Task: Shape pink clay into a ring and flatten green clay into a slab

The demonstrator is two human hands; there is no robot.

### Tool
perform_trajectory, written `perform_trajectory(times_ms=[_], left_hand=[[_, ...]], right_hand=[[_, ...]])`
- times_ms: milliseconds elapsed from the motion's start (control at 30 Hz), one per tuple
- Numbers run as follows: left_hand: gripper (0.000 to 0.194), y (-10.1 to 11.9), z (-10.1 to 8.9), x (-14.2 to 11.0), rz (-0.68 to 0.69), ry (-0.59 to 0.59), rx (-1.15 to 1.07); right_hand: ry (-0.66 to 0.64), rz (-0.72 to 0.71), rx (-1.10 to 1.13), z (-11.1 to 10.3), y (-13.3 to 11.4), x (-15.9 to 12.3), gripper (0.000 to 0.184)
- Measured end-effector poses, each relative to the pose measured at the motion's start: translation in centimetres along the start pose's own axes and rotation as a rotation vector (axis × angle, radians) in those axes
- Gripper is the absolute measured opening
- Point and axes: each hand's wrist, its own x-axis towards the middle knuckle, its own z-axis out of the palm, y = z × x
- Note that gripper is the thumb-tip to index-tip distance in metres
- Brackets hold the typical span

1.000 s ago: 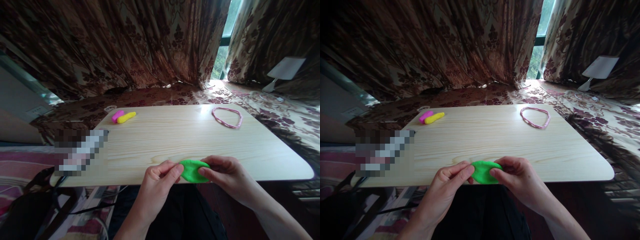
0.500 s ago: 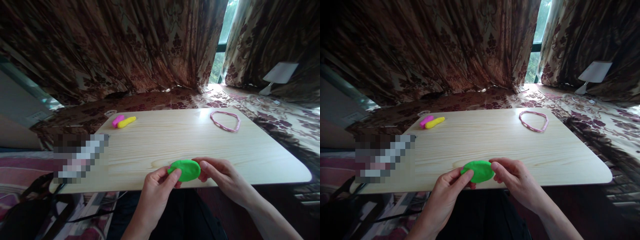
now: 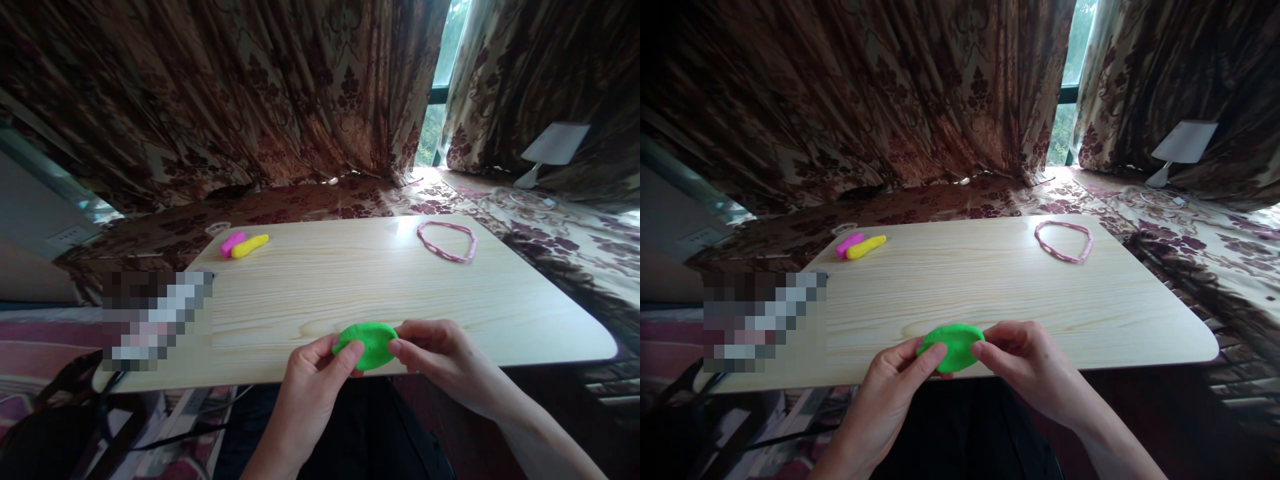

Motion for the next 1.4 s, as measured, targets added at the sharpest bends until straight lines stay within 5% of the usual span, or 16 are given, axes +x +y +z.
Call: perform_trajectory(times_ms=[700,900,1067,1400], left_hand=[[0.024,-0.3,-1.3,-0.2,-0.02,-0.02,-0.02],[0.027,0.0,-0.2,-0.1,-0.027,-0.091,-0.025],[0.027,0.3,-0.1,-0.1,-0.045,-0.027,-0.028],[0.015,0.3,0.1,-0.2,0.043,-0.102,0.055]], right_hand=[[-0.066,0.046,-0.033,-1.8,0.4,-0.4,0.035],[0.009,0.044,0.051,-0.3,0.2,0.4,0.033],[0.047,0.009,0.019,0.5,0.3,0.5,0.027],[-0.008,0.018,0.133,1.1,0.4,0.6,0.016]])
